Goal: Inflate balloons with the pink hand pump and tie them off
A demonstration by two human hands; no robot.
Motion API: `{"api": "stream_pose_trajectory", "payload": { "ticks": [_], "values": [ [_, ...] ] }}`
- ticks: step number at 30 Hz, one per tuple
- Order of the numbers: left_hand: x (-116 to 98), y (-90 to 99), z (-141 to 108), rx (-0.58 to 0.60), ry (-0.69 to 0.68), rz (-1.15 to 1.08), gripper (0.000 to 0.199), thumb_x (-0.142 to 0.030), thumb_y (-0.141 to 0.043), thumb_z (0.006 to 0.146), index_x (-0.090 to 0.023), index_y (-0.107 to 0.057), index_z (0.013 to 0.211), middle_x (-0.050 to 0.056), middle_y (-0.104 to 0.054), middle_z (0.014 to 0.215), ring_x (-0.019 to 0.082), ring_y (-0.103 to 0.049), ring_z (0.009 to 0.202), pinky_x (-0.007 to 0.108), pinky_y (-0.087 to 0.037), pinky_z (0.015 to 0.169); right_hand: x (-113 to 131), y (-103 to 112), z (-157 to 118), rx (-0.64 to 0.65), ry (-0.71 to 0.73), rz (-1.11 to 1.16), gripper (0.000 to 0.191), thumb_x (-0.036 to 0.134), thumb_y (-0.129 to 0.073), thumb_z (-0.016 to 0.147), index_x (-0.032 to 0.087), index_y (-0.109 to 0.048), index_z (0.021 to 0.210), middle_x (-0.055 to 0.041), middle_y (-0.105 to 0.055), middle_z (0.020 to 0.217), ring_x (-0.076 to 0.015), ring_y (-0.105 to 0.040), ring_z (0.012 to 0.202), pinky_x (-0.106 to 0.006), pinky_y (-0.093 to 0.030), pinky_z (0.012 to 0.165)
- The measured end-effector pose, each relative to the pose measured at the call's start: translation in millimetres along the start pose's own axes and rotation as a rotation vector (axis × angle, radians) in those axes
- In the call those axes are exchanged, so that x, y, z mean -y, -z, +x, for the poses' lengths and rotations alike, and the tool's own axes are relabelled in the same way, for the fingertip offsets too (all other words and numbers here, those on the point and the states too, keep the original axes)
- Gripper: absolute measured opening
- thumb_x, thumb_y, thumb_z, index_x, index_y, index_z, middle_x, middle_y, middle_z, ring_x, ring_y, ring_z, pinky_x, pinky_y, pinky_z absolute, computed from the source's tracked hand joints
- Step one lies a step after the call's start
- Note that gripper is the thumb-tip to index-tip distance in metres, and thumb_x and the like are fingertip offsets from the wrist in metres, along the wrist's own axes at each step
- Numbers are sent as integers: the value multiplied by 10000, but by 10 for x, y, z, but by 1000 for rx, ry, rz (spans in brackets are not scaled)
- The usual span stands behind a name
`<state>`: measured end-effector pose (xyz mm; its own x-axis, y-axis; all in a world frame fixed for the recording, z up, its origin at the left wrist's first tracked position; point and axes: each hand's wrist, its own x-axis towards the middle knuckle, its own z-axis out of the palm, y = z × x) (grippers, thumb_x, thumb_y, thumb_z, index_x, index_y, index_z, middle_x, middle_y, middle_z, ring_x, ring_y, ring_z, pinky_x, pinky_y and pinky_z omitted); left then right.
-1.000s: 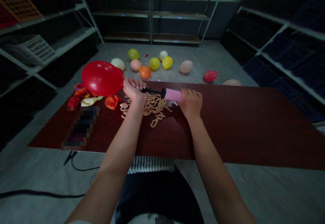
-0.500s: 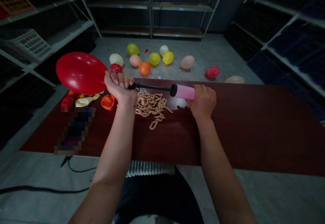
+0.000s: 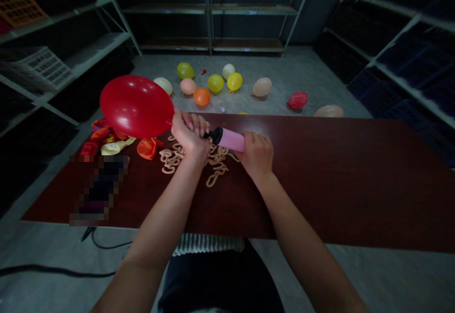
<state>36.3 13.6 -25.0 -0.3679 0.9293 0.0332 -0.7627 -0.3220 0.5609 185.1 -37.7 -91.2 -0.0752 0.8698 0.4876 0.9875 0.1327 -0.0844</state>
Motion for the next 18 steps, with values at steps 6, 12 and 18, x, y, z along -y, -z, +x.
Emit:
{"api": "stream_pose_trajectory", "payload": {
  "ticks": [6, 12, 18],
  "values": [
    [39, 99, 121, -41, 16, -41, 572, -301, -386, 1046, -195, -234, 504, -61, -183, 394, 79, -180, 315, 250, -201, 377, -26, -43, 37, -48, 27, -36, 237, 282, -639, 853, 179, -632, 1066, -89, -710, 963, -268, -606, 911, -377, -315, 814],
    [-10, 162, 241, -57, 5, -41, 533, -298, -399, 1034, -201, -222, 541, -68, -192, 413, 83, -202, 331, 249, -218, 396, -72, -48, 64, -28, 7, -66, 261, 296, -608, 884, 182, -628, 1118, -105, -712, 1000, -270, -583, 927, -382, -300, 823],
    [-153, 224, 353, -86, -26, -36, 530, -323, -437, 1013, -200, -209, 551, -72, -180, 428, 78, -192, 334, 242, -214, 395, -335, -27, 66, -51, -56, -145, 285, 238, -660, 826, 202, -629, 1108, -90, -701, 997, -262, -565, 930, -379, -317, 854]
  ]
}}
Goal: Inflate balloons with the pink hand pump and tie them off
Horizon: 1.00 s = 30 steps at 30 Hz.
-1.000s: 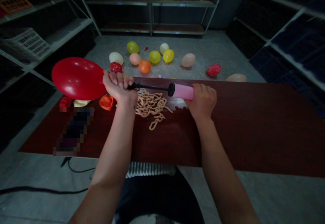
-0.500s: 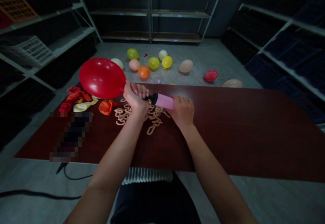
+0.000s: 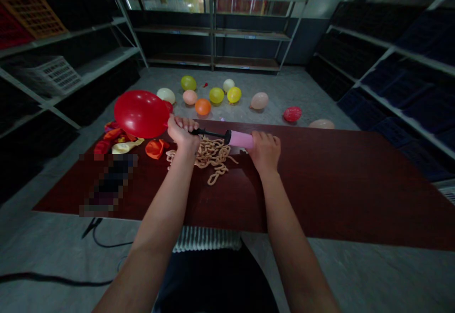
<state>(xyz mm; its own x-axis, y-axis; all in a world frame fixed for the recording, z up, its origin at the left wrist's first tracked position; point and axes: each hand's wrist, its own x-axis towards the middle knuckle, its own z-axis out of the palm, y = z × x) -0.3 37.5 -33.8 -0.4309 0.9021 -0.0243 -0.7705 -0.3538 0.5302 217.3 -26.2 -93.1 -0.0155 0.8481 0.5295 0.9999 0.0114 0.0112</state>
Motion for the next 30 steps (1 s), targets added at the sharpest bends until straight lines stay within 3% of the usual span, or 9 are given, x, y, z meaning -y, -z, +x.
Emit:
{"api": "stream_pose_trajectory", "payload": {
  "ticks": [6, 14, 18, 24, 30],
  "values": [
    [-152, 28, 69, 9, -100, 7, 492, -278, -404, 1003, -203, -200, 561, -62, -166, 455, 84, -193, 346, 251, -240, 404, -221, 63, 35, -33, -74, -10, 281, 235, -632, 840, 188, -624, 1116, -108, -680, 1022, -274, -553, 958, -400, -353, 905],
    [-379, 127, 154, 60, -221, 201, 554, -432, -478, 998, -185, -197, 590, -46, -155, 468, 96, -224, 365, 248, -291, 422, -52, 142, 57, -24, -81, 72, 288, 241, -595, 846, 179, -602, 1127, -127, -652, 1012, -299, -553, 962, -445, -386, 906],
    [-282, 38, 20, 68, -198, 139, 556, -437, -463, 1014, -188, -222, 579, -49, -168, 472, 94, -224, 359, 252, -290, 420, 101, 172, 24, 10, -104, 86, 272, 254, -611, 842, 170, -605, 1101, -130, -663, 1012, -302, -564, 955, -432, -385, 870],
    [7, -172, -299, 20, -40, 108, 628, -508, -503, 1005, -198, -200, 551, -66, -137, 431, 83, -163, 341, 245, -209, 375, 381, 187, -64, 60, -78, 137, 272, 286, -666, 839, 165, -606, 1076, -118, -678, 1005, -285, -582, 941, -398, -372, 829],
    [159, -192, -391, 22, 29, 54, 598, -394, -428, 1051, -197, -216, 527, -57, -162, 397, 82, -162, 329, 237, -194, 365, 397, 120, -68, 123, -26, 156, 298, 283, -696, 840, 165, -604, 1098, -115, -687, 1026, -275, -589, 966, -378, -362, 826]
  ]
}}
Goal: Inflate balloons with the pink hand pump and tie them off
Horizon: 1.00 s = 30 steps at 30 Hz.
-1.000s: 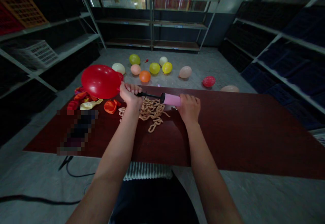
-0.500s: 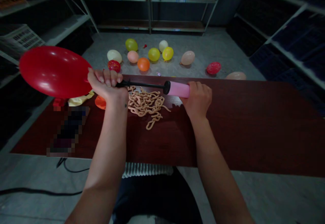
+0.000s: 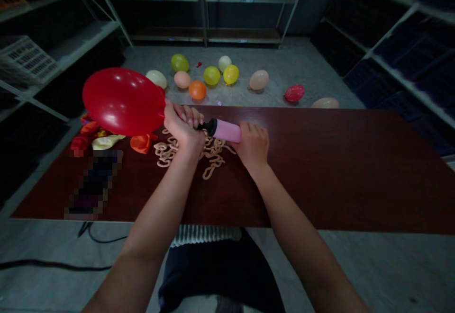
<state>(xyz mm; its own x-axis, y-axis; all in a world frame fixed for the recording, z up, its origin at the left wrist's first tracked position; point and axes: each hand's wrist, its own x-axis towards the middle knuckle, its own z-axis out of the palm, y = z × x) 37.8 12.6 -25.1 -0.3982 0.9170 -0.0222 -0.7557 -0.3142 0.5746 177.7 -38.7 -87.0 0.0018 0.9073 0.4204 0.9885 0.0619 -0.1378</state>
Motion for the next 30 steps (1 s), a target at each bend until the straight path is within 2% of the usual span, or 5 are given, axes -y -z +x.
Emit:
{"api": "stream_pose_trajectory", "payload": {
  "ticks": [3, 11, 21, 30],
  "values": [
    [-3, 39, 72, -32, -2, -20, 553, -295, -343, 1062, -198, -226, 531, -57, -165, 405, 83, -169, 324, 238, -195, 366, -26, -46, 27, -40, 25, -34, 285, 248, -671, 852, 181, -606, 1121, -102, -689, 1052, -274, -586, 987, -377, -351, 831],
    [-52, 137, 277, -110, -6, -54, 464, -221, -353, 1023, -192, -227, 577, -73, -183, 422, 67, -196, 322, 219, -201, 376, -71, -83, 67, -74, 45, -99, 280, 279, -663, 868, 191, -616, 1129, -105, -697, 1038, -269, -571, 956, -373, -314, 817],
    [-262, 198, 394, -105, -30, -135, 441, -206, -338, 1008, -199, -205, 588, -75, -173, 433, 72, -196, 324, 239, -213, 392, -489, 31, 91, -121, -60, -183, 329, 246, -683, 832, 206, -617, 1152, -94, -693, 1068, -266, -555, 979, -383, -308, 889],
    [-318, 203, 379, -77, -75, -100, 463, -265, -346, 1032, -201, -185, 603, -77, -154, 442, 78, -179, 337, 244, -207, 398, -471, 150, 79, -141, -105, -174, 348, 217, -620, 836, 202, -609, 1183, -104, -678, 1122, -289, -535, 1016, -414, -307, 915]
  ]
}}
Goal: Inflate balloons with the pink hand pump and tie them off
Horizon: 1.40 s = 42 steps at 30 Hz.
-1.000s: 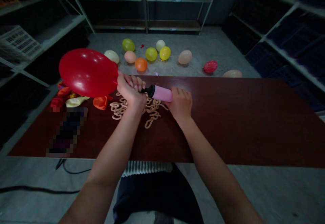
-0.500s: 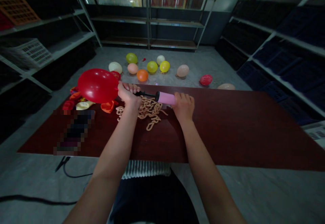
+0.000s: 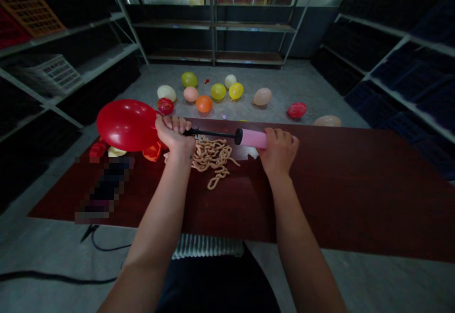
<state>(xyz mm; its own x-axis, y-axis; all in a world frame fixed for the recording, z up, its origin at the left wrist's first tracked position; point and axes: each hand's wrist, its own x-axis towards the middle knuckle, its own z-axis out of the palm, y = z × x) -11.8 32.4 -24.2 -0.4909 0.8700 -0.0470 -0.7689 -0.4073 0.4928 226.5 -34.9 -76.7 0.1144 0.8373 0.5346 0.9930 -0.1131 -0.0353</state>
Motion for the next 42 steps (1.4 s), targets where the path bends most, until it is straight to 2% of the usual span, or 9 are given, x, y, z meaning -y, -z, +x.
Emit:
{"api": "stream_pose_trajectory", "payload": {
  "ticks": [3, 8, 13, 17, 25, 34, 38, 42],
  "values": [
    [35, 3, -15, -4, 16, 24, 462, -229, -318, 1035, -199, -181, 595, -75, -148, 436, 77, -168, 334, 243, -206, 402, 55, 8, -8, 34, -21, 17, 314, 218, -606, 834, 198, -617, 1147, -109, -678, 1102, -296, -530, 1015, -427, -299, 911],
    [169, -26, -145, 54, 48, 61, 494, -251, -349, 1037, -205, -172, 578, -72, -143, 437, 84, -172, 328, 247, -211, 389, 246, 28, -60, 77, -12, 57, 293, 210, -598, 835, 196, -616, 1127, -106, -680, 1090, -295, -533, 1004, -429, -287, 897],
    [335, -98, -362, 86, 79, 119, 533, -280, -343, 1045, -202, -188, 541, -63, -144, 411, 83, -172, 314, 242, -204, 366, 471, 12, -140, 119, 58, 146, 260, 226, -640, 833, 168, -610, 1084, -122, -692, 1031, -282, -558, 959, -395, -294, 857],
    [383, -83, -367, 117, 82, 125, 553, -308, -386, 1038, -206, -210, 524, -64, -157, 400, 82, -194, 305, 245, -204, 362, 520, -57, -158, 133, 74, 164, 263, 234, -668, 827, 169, -602, 1073, -112, -700, 1012, -273, -582, 945, -381, -303, 837],
    [279, -65, -209, 68, 75, 62, 492, -206, -347, 1003, -210, -224, 527, -61, -177, 415, 90, -202, 314, 247, -223, 373, 465, -103, -90, 59, 143, 133, 250, 245, -634, 869, 189, -598, 1110, -81, -703, 1057, -269, -585, 979, -389, -302, 865],
    [47, -46, -40, -32, 37, 32, 416, -162, -323, 978, -193, -196, 583, -62, -163, 448, 78, -199, 339, 232, -228, 393, 130, -78, -17, 20, 41, 44, 292, 190, -603, 864, 199, -611, 1156, -95, -693, 1073, -272, -550, 997, -411, -305, 930],
    [-82, -44, -16, -5, -18, 63, 431, -203, -328, 1011, -194, -197, 601, -63, -159, 468, 75, -185, 357, 226, -244, 407, -1, -11, 13, -68, 5, 26, 292, 189, -556, 879, 205, -614, 1164, -105, -679, 1100, -285, -535, 1028, -425, -327, 970],
    [-104, -71, -76, 49, -40, 89, 479, -267, -407, 1020, -194, -186, 602, -63, -138, 482, 85, -170, 372, 236, -259, 419, -82, 42, 25, -120, -29, 44, 310, 187, -535, 869, 203, -607, 1170, -131, -657, 1112, -302, -526, 1053, -466, -341, 968]
  ]
}}
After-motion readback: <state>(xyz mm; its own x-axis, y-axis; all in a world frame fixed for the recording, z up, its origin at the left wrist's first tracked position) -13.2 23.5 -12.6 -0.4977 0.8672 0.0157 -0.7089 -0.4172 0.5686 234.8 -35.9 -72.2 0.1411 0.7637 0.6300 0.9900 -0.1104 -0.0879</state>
